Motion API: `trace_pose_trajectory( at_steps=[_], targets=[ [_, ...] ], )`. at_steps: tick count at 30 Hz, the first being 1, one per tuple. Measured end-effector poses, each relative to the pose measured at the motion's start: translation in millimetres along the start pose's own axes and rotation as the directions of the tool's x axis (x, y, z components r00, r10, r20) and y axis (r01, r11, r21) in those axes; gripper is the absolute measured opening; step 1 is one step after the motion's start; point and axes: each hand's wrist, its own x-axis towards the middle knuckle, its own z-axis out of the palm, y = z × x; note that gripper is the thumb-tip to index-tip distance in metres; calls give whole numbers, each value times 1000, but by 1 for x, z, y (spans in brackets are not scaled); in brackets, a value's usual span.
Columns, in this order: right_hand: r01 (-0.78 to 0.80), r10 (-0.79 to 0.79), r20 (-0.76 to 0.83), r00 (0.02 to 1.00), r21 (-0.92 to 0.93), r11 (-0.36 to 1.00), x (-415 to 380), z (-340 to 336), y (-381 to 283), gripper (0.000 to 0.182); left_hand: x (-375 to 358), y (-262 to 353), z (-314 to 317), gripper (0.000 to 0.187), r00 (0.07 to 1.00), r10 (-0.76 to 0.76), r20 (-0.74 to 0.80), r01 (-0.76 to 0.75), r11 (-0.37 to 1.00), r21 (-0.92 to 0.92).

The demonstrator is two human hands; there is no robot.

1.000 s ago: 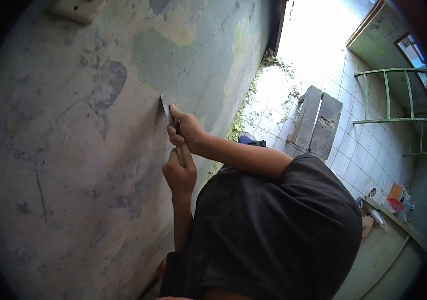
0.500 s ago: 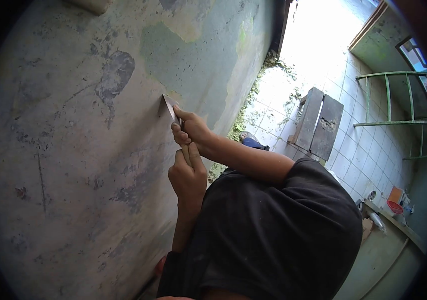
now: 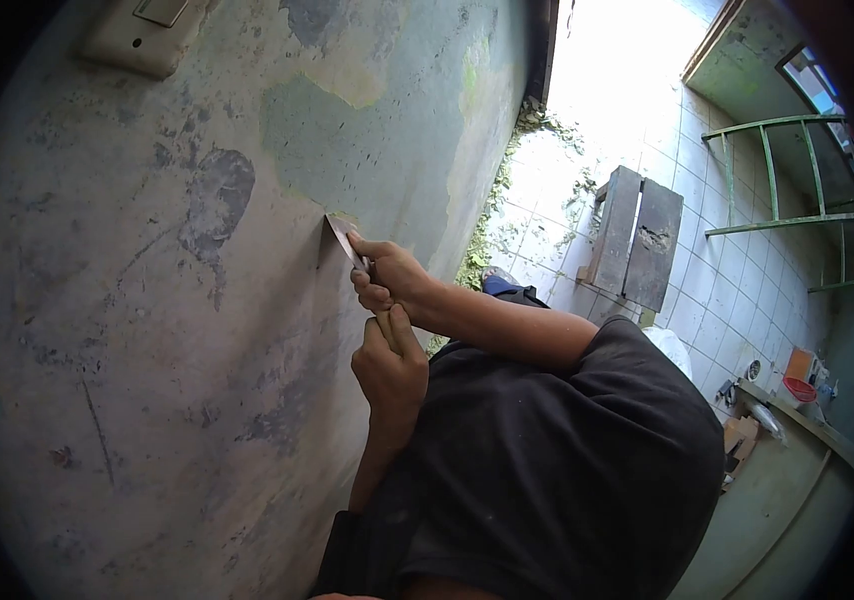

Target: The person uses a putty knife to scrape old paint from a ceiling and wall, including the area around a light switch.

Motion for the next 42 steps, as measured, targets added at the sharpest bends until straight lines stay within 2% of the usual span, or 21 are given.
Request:
trace_pose_trajectory(
  at_steps=[4, 6, 8, 9, 10, 12, 15, 18, 24, 31, 33, 34, 36, 38, 40, 41, 42],
  targets=[
    [22, -25, -33, 999, -80, 997, 3, 1, -2, 39, 12, -14, 3, 36, 999, 37, 26, -36, 999, -30],
    [205, -214, -43, 976, -168, 964, 13, -4, 5, 43, 15, -31, 9, 36, 998, 41, 42, -40, 999, -25],
    [251, -262, -42, 964, -169, 953, 17, -2, 11, 45, 21, -45, 10, 37, 997, 65, 46, -64, 998, -18],
    [307, -317, -36, 948, -170, 937, 18, -1, 11, 46, 19, -41, 6, 39, 998, 18, 62, -15, 999, -48],
    [302, -313, -36, 949, -176, 937, 14, -1, 10, 46, 15, -30, 0, 39, 998, 13, 59, -10, 999, -53],
    [112, -111, 21, 994, -135, 984, 4, 2, 8, 46, 3, -9, -9, 40, 999, -32, 26, 34, 998, -49],
    [65, -65, -1, 998, -117, 991, -9, 13, 10, 44, -11, 5, -13, 40, 999, -43, 1, 43, 997, -57],
    [79, -78, 26, 997, -32, 996, -2, 7, 11, 41, -7, 8, -15, 40, 999, -49, 14, 49, 999, -19],
    [31, -31, 0, 1000, -90, 995, -5, 8, -3, 38, 0, 9, -5, 39, 1000, -22, 21, 23, 998, -51],
    [45, -56, -71, 996, -142, 989, -3, 12, -12, 40, 15, -6, 4, 39, 999, 17, 46, -13, 996, -91],
    [180, -192, -35, 981, -218, 959, 1, 6, -10, 43, 17, -17, 11, 40, 997, 65, 45, -61, 994, -92],
    [174, -187, -39, 982, -219, 960, 6, 4, -10, 43, 23, -29, 18, 40, 997, 59, 45, -55, 994, -93],
    [384, -400, -34, 916, -213, 898, 22, 0, -13, 48, 43, -42, 23, 39, 995, 79, 57, -75, 994, -78],
    [348, -363, -46, 931, -197, 917, 19, -1, -13, 50, 37, -27, 13, 40, 996, 85, 39, -80, 990, -115],
    [229, -234, -13, 972, -164, 959, 6, 3, -14, 43, 26, -13, 6, 39, 993, 119, 12, -117, 987, -110],
    [230, -235, -12, 972, -163, 960, 5, 3, -10, 43, 17, -6, 2, 41, 998, 48, 45, -42, 992, -121],
    [175, -182, -36, 983, -141, 974, 2, 3, -3, 43, 11, -2, -3, 41, 997, 50, 51, -44, 992, -119]
  ],
)
